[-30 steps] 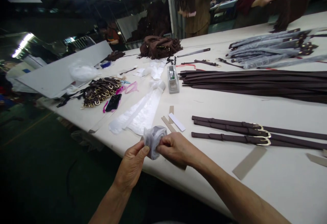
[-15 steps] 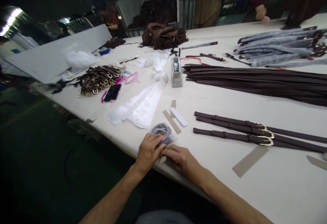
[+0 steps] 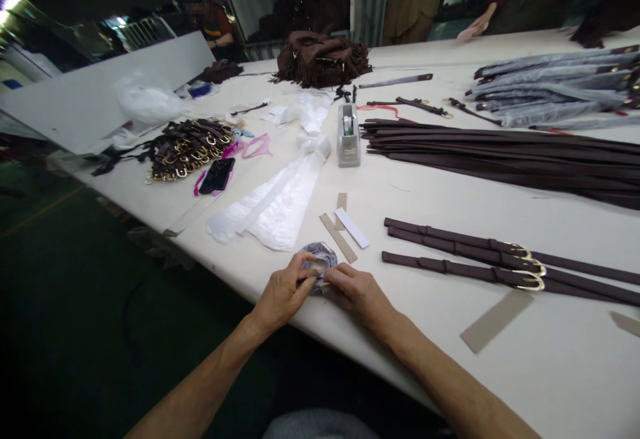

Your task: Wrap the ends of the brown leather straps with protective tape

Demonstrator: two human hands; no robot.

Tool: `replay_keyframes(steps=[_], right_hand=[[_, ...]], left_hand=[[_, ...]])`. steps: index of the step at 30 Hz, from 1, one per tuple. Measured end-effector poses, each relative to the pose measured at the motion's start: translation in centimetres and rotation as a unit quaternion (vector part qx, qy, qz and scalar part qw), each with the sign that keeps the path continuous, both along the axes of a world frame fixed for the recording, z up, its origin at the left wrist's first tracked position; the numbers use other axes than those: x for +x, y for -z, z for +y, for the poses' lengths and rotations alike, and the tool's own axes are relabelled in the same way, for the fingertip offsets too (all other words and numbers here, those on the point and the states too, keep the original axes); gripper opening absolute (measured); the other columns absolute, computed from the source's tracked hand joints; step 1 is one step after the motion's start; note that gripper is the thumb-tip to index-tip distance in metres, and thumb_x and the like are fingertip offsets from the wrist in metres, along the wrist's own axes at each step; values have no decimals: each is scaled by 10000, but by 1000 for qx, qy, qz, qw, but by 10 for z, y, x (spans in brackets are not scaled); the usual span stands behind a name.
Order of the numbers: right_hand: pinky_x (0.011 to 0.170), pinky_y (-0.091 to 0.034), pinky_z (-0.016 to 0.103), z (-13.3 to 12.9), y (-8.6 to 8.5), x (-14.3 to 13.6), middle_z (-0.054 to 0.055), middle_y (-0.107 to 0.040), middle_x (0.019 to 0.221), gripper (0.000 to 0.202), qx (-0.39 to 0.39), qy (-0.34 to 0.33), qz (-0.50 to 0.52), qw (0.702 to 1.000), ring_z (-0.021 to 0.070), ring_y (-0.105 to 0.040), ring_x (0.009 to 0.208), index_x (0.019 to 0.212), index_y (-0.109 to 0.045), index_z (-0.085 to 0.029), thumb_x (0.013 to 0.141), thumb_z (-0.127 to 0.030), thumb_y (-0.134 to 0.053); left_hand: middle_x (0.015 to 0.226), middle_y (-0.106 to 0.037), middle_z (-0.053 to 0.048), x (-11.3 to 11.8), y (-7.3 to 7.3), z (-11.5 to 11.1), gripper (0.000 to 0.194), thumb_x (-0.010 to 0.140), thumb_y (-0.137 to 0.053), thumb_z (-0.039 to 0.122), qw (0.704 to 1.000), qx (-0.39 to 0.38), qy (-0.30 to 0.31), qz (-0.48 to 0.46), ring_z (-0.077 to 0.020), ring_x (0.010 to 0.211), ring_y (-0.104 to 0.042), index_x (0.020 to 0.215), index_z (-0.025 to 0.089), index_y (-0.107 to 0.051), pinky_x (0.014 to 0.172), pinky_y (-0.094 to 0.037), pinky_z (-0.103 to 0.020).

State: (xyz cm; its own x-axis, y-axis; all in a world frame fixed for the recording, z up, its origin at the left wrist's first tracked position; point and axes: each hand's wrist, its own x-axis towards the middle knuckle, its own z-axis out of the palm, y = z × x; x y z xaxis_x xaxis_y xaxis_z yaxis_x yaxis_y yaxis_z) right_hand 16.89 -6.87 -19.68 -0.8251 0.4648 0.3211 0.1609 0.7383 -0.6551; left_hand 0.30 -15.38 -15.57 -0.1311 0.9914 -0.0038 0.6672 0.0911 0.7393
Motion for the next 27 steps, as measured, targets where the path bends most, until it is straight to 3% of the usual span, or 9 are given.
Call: replay_keyframes(steps=[4,7,9,14,18,21,24,27], right_hand=[[600,-439,217,2,-11,-7,38,-592,793,147,-27,13,-28,999,131,-577,672,879,-625,-190,857,-153,-484],[592,-416,215,4,-18,-13,14,-579,738,91,-64,41,-47,996,129,-560,659,811,-637,-185,803,-135,-562],[598,-408,218,6,-21,-17,5,-575,709,61,-84,51,-56,994,129,-554,654,773,-645,-182,783,-147,-595],[603,-384,219,10,-26,-26,8,-595,749,86,-84,58,-79,992,131,-557,675,860,-655,-199,800,-236,-605],[561,-344,212,14,-25,-28,9,-560,699,128,-30,23,-101,994,121,-536,632,726,-645,-181,818,-234,-574],[560,-335,208,15,-21,-27,11,-563,707,128,-23,12,-90,996,116,-529,634,720,-632,-173,821,-202,-559],[560,-335,208,14,-15,-25,13,-555,693,144,-25,12,-78,997,113,-518,623,712,-627,-161,826,-202,-551],[557,-342,203,15,-14,-24,11,-543,674,185,-34,15,-66,997,105,-507,602,708,-633,-159,847,-228,-533]], left_hand=[[711,-643,15,1,6,5,125,847,-473,279,996,-15,-59,-64,-142,655,-601,868,197,-564,611,-431,-229],[726,-631,6,4,13,6,142,837,-506,287,990,18,-65,-127,-132,679,-582,822,185,-603,630,-431,-223],[765,-609,-9,5,16,5,142,820,-540,285,989,54,-76,-118,-136,716,-564,802,179,-634,654,-432,-230],[777,-542,-18,4,19,3,154,840,-517,256,986,126,-65,-92,-137,753,-539,806,185,-649,672,-441,-244],[927,-539,-48,5,20,-5,211,801,-574,250,986,147,-67,-45,-154,803,-540,999,177,-568,694,-465,-278],[1008,-499,-65,8,20,-11,319,734,-647,230,986,125,-111,20,-186,905,-520,1037,181,-558,788,-461,-325],[929,-483,-40,10,20,-12,116,746,-632,231,988,75,-134,13,-172,875,-527,851,184,-625,798,-458,-317],[896,-476,-31,11,20,-9,52,743,-622,214,990,44,-136,-11,-159,841,-530,780,178,-631,771,-460,-299]])
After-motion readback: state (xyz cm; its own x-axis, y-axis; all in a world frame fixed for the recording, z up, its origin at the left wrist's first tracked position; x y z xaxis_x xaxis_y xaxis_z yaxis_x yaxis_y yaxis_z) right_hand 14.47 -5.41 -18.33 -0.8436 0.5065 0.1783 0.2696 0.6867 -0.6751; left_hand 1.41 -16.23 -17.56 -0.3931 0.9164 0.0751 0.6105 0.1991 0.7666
